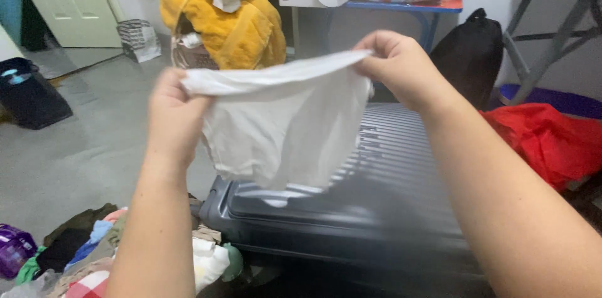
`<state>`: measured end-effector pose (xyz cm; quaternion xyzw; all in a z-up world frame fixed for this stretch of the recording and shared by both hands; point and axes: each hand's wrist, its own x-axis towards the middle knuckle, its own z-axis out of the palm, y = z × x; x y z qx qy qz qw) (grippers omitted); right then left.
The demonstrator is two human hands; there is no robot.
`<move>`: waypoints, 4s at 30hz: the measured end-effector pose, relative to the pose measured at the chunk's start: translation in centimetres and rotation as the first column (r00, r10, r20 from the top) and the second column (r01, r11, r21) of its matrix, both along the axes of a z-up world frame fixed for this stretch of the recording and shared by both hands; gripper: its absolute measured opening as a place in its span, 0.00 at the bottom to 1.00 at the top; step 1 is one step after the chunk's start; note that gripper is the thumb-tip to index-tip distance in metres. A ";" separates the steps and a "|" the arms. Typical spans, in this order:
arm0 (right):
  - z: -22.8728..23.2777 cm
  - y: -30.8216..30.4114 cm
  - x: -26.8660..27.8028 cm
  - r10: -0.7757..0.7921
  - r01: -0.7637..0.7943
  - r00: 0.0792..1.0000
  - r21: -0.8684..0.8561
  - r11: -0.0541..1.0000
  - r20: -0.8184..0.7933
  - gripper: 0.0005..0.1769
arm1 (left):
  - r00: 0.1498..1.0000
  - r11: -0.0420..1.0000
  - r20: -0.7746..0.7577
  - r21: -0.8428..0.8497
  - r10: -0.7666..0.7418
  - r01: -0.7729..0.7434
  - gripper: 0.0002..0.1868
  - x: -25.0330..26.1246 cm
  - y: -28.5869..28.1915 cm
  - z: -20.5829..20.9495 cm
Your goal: The person folds clothes and personal items by hand, using the lid of a suitcase as a work surface.
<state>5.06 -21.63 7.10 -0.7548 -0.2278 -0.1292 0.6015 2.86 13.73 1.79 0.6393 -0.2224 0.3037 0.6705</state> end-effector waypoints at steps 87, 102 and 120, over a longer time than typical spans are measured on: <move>-9.4 -14.6 3.2 -0.652 0.541 0.734 -0.415 0.731 -0.191 0.15 | 0.957 0.483 -0.138 0.876 0.254 -0.002 0.23 14.2 -14.0 -3.6; -25.8 -14.3 6.1 -0.252 0.346 0.927 -0.896 0.278 0.279 0.33 | 0.856 0.096 -0.180 0.984 0.484 0.153 0.40 8.5 -18.1 -17.6; -26.0 -15.0 -10.9 0.245 0.231 0.850 -0.749 0.621 0.466 0.19 | 0.797 0.433 0.603 0.712 0.027 -0.553 0.10 -8.4 -15.9 -25.5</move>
